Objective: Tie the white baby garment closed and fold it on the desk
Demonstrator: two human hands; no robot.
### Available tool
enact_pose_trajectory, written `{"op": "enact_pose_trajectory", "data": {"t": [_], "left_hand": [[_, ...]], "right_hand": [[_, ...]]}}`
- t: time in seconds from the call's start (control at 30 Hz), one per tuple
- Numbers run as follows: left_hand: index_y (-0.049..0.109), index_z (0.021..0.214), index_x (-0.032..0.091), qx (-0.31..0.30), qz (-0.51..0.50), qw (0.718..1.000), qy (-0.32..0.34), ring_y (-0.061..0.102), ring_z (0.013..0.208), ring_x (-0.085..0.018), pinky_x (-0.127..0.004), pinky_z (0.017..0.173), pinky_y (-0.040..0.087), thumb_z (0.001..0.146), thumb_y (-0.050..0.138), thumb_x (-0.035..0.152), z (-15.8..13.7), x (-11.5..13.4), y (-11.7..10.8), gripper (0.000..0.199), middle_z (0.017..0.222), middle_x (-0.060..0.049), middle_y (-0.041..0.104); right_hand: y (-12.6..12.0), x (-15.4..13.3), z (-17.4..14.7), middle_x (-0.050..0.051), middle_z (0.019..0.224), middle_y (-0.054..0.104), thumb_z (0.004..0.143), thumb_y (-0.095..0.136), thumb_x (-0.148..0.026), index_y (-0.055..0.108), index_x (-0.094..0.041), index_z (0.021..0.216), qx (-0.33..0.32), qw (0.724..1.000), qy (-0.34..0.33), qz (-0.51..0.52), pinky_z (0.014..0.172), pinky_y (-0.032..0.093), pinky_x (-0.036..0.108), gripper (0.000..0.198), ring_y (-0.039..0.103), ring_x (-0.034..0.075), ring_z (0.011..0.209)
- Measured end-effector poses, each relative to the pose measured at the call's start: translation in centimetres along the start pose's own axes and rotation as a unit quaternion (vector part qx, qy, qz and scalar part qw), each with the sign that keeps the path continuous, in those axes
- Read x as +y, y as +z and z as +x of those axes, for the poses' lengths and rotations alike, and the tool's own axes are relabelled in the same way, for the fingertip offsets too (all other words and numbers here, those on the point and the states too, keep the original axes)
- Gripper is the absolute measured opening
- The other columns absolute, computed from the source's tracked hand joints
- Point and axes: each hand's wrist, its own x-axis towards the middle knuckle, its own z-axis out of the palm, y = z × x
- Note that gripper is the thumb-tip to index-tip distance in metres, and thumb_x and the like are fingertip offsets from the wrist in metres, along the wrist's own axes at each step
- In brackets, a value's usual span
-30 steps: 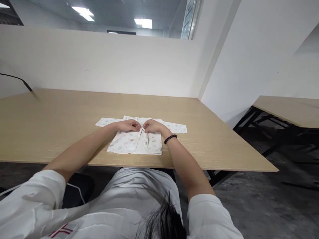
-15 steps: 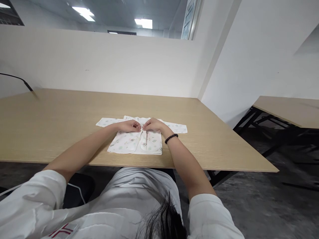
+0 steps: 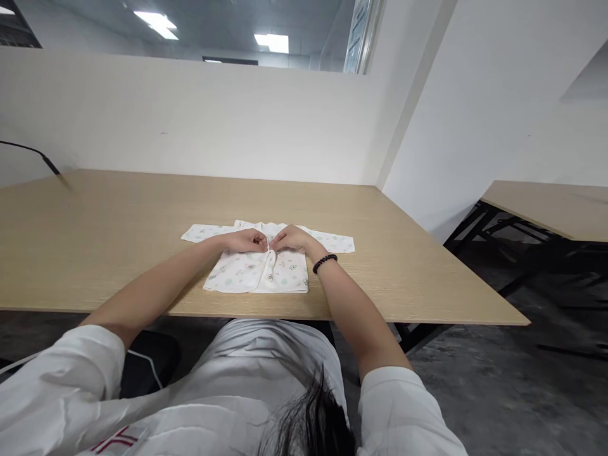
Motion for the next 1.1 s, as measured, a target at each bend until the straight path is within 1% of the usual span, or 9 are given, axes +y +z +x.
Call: {"op": "enact_pose_trajectory", "data": {"t": [0.13, 0.27, 0.47, 0.6, 0.73, 0.87, 0.97, 1.03, 1.1], "left_hand": [[0.064, 0.069, 0.019, 0.005, 0.001, 1.0, 0.0, 0.043, 0.058, -0.012, -0.026, 0.054, 0.032, 0.067, 0.067, 0.036, 0.2, -0.2, 0.1, 0.017, 0.064, 0.001, 0.052], [0.064, 0.067, 0.019, 0.018, -0.011, 1.0, -0.005, 0.042, 0.055, -0.012, -0.026, 0.052, 0.031, 0.065, 0.068, 0.033, 0.4, -0.5, 0.1, 0.015, 0.061, 0.001, 0.052], [0.064, 0.061, 0.02, 0.013, -0.035, 0.999, -0.031, 0.032, 0.045, -0.01, -0.028, 0.047, 0.024, 0.072, 0.067, 0.041, 0.3, -0.6, -0.3, 0.024, 0.051, 0.003, 0.041], [0.064, 0.064, 0.019, 0.009, -0.041, 0.999, -0.006, 0.032, 0.047, -0.01, -0.026, 0.048, 0.024, 0.07, 0.068, 0.039, 0.1, -0.5, -0.4, 0.021, 0.052, 0.004, 0.04], [0.061, 0.064, 0.018, 0.005, -0.034, 0.999, -0.016, 0.033, 0.049, -0.009, -0.025, 0.049, 0.025, 0.069, 0.068, 0.039, 0.0, -0.4, -0.5, 0.023, 0.053, 0.005, 0.041], [0.06, 0.064, 0.018, 0.03, -0.01, 0.999, -0.017, 0.037, 0.052, -0.01, -0.024, 0.051, 0.028, 0.068, 0.069, 0.039, 0.2, -0.7, -0.2, 0.023, 0.056, 0.004, 0.046], [0.06, 0.065, 0.018, 0.053, 0.027, 0.998, -0.014, 0.044, 0.057, -0.011, -0.024, 0.053, 0.03, 0.068, 0.07, 0.039, 0.4, -0.8, -0.1, 0.023, 0.061, 0.003, 0.053], [0.059, 0.065, 0.019, 0.06, 0.074, 0.995, -0.022, 0.046, 0.058, -0.013, -0.024, 0.054, 0.032, 0.07, 0.069, 0.041, 0.2, -0.4, -0.2, 0.025, 0.063, 0.001, 0.055], [0.058, 0.067, 0.019, 0.063, 0.142, 0.987, -0.04, 0.049, 0.059, -0.014, -0.025, 0.054, 0.033, 0.075, 0.065, 0.043, -0.5, 0.5, -0.3, 0.027, 0.064, 0.0, 0.058]], "right_hand": [[0.2, -0.5, -0.3, 0.0, 0.056, 0.065, 0.06, 0.077, -0.023, 0.076, -0.016, 0.068, 0.024, 0.996, -0.02, -0.078, 0.046, 0.034, 0.022, 0.01, 0.047, 0.009, 0.049], [0.7, -0.9, -0.7, -0.002, 0.051, 0.058, 0.062, 0.076, -0.028, 0.073, -0.015, 0.066, 0.033, 0.994, -0.033, -0.104, 0.046, 0.03, 0.023, 0.014, 0.041, 0.008, 0.047], [1.0, -0.8, -0.6, -0.002, 0.052, 0.055, 0.062, 0.075, -0.029, 0.072, -0.014, 0.065, 0.043, 0.989, -0.041, -0.133, 0.048, 0.029, 0.024, 0.016, 0.04, 0.008, 0.049], [1.0, -0.6, -0.4, -0.002, 0.056, 0.056, 0.062, 0.074, -0.03, 0.072, -0.014, 0.066, 0.022, 0.992, -0.045, -0.115, 0.049, 0.029, 0.023, 0.017, 0.041, 0.008, 0.051], [1.1, -0.5, -0.4, -0.001, 0.06, 0.06, 0.065, 0.07, -0.027, 0.074, -0.015, 0.071, 0.027, 0.994, -0.028, -0.104, 0.051, 0.033, 0.023, 0.014, 0.044, 0.009, 0.054], [1.3, -0.8, -0.6, -0.001, 0.06, 0.062, 0.071, 0.068, -0.024, 0.075, -0.015, 0.074, 0.046, 0.991, -0.015, -0.121, 0.05, 0.033, 0.024, 0.012, 0.043, 0.009, 0.051], [1.5, -1.3, -0.9, 0.0, 0.063, 0.064, 0.073, 0.068, -0.019, 0.074, -0.015, 0.076, 0.071, 0.986, -0.012, -0.151, 0.053, 0.035, 0.024, 0.008, 0.047, 0.01, 0.052], [1.8, -1.9, -1.2, 0.003, 0.072, 0.068, 0.074, 0.068, -0.016, 0.073, -0.015, 0.079, 0.104, 0.98, -0.012, -0.171, 0.057, 0.038, 0.024, 0.007, 0.053, 0.011, 0.057], [2.5, -2.4, -2.1, 0.007, 0.084, 0.07, 0.079, 0.068, -0.019, 0.071, -0.014, 0.083, 0.154, 0.966, -0.021, -0.206, 0.062, 0.04, 0.025, 0.007, 0.058, 0.014, 0.065]]}}
